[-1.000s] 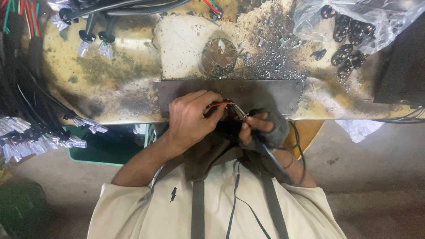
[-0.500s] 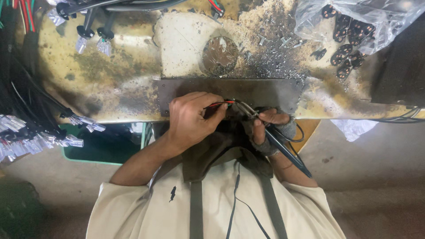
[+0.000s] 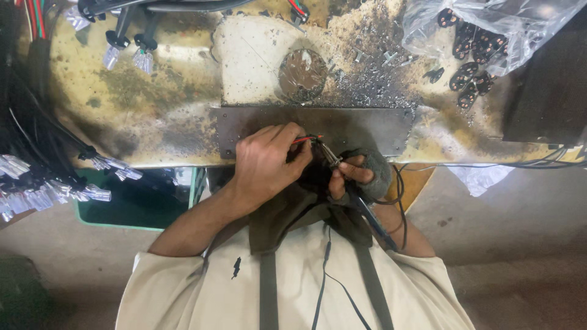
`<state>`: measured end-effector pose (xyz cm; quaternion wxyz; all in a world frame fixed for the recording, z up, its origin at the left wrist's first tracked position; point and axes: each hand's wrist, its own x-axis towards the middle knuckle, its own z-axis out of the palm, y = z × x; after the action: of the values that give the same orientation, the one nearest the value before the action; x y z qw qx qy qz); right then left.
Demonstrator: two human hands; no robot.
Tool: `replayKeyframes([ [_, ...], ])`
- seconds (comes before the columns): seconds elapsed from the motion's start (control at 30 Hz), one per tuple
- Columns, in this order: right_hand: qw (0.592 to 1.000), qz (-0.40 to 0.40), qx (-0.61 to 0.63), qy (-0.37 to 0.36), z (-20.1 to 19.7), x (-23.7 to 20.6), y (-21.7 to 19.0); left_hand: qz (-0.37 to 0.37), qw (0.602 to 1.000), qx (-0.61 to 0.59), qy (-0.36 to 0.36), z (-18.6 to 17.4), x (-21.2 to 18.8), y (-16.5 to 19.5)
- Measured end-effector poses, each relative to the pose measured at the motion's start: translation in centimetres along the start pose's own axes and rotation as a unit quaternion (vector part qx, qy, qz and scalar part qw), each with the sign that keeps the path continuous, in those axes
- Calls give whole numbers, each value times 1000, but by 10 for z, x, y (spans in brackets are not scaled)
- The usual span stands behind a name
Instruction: The person repeatedly picks small black plastic connectors and multi-colored wires from a workbench, aligns the wires into the connector, and uses a soldering iron to heat and join the contacts. Finished units are placed on the bench as the process continues.
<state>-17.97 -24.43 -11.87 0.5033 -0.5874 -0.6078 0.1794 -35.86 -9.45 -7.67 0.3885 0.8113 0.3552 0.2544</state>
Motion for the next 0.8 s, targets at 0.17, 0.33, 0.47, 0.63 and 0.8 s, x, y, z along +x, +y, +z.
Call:
replayKeyframes([
  [0.17, 1000, 10, 17, 10, 1, -5, 9, -1, 1000, -7, -13, 0, 3, -3],
  [0.33, 876, 380, 292, 59, -13, -21, 18, -4, 1000, -6, -17, 2, 0, -2],
  [0.47, 1000, -10, 8, -8, -4, -24, 18, -5, 1000, -13, -19, 2, -2, -1],
  [0.63, 989, 141, 20, 41, -4, -21, 7, -8, 1000, -11, -21, 2, -3, -1],
  [0.8, 993, 95, 73, -3, -10, -28, 9, -11, 1000, -13, -23, 3, -4, 0],
])
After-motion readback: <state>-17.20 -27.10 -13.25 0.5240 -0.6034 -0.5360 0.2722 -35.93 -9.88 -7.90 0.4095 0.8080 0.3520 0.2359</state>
